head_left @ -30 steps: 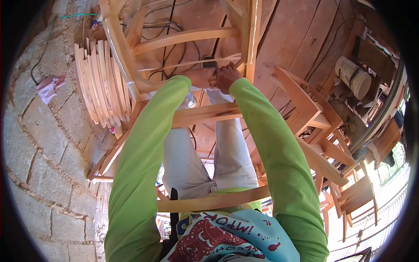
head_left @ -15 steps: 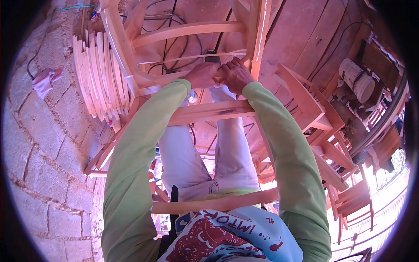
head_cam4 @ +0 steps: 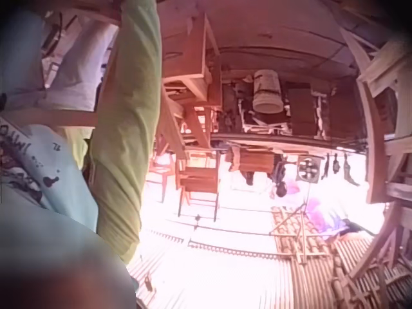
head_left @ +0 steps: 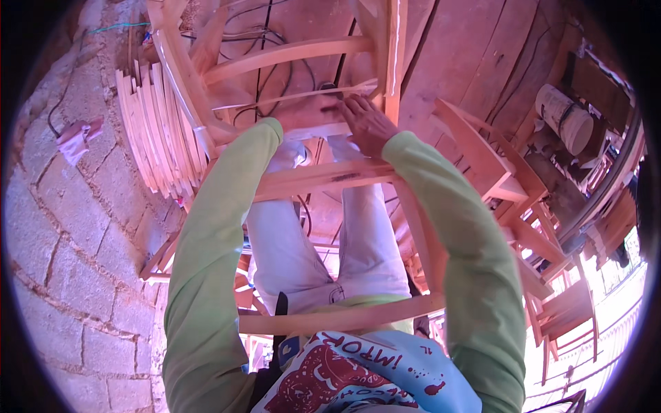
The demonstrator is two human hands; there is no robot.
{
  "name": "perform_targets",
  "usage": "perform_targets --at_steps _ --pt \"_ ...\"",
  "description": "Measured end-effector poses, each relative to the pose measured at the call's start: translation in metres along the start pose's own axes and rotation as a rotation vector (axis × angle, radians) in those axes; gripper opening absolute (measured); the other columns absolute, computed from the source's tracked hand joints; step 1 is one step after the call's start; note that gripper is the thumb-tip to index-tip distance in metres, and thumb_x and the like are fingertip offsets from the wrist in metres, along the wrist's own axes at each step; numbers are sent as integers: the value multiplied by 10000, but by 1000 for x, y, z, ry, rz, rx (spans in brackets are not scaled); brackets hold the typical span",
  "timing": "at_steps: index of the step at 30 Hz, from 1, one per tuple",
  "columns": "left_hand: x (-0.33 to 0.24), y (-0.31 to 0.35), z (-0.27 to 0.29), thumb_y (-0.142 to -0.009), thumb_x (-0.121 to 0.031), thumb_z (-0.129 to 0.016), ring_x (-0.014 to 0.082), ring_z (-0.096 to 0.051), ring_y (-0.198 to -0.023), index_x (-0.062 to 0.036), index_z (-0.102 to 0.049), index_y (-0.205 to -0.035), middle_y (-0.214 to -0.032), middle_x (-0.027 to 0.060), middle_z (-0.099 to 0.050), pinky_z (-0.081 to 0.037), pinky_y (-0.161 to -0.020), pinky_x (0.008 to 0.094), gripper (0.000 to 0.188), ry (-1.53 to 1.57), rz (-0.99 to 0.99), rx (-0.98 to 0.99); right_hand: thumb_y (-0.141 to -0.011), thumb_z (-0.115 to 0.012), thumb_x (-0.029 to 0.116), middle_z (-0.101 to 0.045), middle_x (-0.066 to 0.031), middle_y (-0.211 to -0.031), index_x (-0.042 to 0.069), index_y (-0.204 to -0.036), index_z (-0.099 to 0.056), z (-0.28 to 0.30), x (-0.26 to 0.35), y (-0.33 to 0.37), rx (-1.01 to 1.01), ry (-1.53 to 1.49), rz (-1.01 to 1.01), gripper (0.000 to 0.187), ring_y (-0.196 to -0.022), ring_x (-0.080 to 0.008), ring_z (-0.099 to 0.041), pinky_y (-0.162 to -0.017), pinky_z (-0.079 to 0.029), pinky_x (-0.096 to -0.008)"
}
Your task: Apply glue to wooden slats and assemble a chair frame using a pneumatic stapler.
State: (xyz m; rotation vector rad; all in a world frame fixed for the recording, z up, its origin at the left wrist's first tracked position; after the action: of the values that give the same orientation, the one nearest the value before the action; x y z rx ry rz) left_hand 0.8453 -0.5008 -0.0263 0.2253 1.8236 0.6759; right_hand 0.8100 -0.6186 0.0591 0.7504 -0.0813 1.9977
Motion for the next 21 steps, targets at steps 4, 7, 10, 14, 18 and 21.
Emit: perform_targets --at_steps 4,7,10,14,18,21 --pt "4 -16 -3 -914 -332 -689 162 -658 -1047 22 -673 -1209 -1113 148 -721 -510 -906 325 462 39 -1 -71 -765 -710 183 -606 -205 -1190 -38 -1166 -576 53 -11 43 378 -342 -184 477 -1168 -382 -586 -922 -507 -496" --pt "0 -24 -11 -903 -307 -652 187 -681 -977 19 -696 -1139 -1046 146 -731 -519 -869 342 405 -122 97 -40 -854 -724 132 -612 -227 -1214 -28 -1297 -539 146 -3 76 213 -360 -161 506 -1106 -439 -612 -931 -515 -487" --pt "-9 -26 -14 -886 -296 -641 241 -699 -917 15 -708 -1079 -985 162 -733 -525 -837 371 371 -140 128 -81 -885 -700 103 -631 -236 -1217 -38 -1320 -542 219 20 114 174 -540 -433 484 -1119 -440 -629 -944 -522 -454" --pt "-13 -25 -15 -877 -320 -648 283 -706 -921 11 -708 -1067 -986 197 -726 -528 -839 387 386 -169 126 -123 -864 -637 93 -649 -236 -1135 -74 -1275 -568 257 73 155 -43 -686 -582 449 -1024 -366 -671 -911 -523 -435" --pt "-14 -24 -12 -867 -336 -647 301 -708 -942 9 -709 -1065 -1003 213 -722 -530 -856 396 402 -192 74 -168 -902 -672 288 -646 -228 -1103 -97 -1247 -571 239 122 183 -41 -754 -738 526 -1096 -350 -626 -959 -482 -407" --pt "-12 -25 -16 -845 -353 -651 316 -708 -966 6 -709 -1056 -1017 214 -721 -529 -880 409 421 -164 77 -154 -897 -657 215 -637 -244 -1075 -106 -1198 -592 232 137 188 -70 -637 -700 445 -1031 -376 -648 -889 -510 -411"
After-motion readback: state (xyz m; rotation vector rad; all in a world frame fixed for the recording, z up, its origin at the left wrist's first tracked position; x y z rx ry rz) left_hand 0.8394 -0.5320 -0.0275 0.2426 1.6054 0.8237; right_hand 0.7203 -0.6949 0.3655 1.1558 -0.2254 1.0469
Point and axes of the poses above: each hand's wrist, its own y-axis away from the middle knuckle, its own z-axis out of the back of the hand, x = y × z, the point moved 6 cm from there along -y, towards the middle knuckle
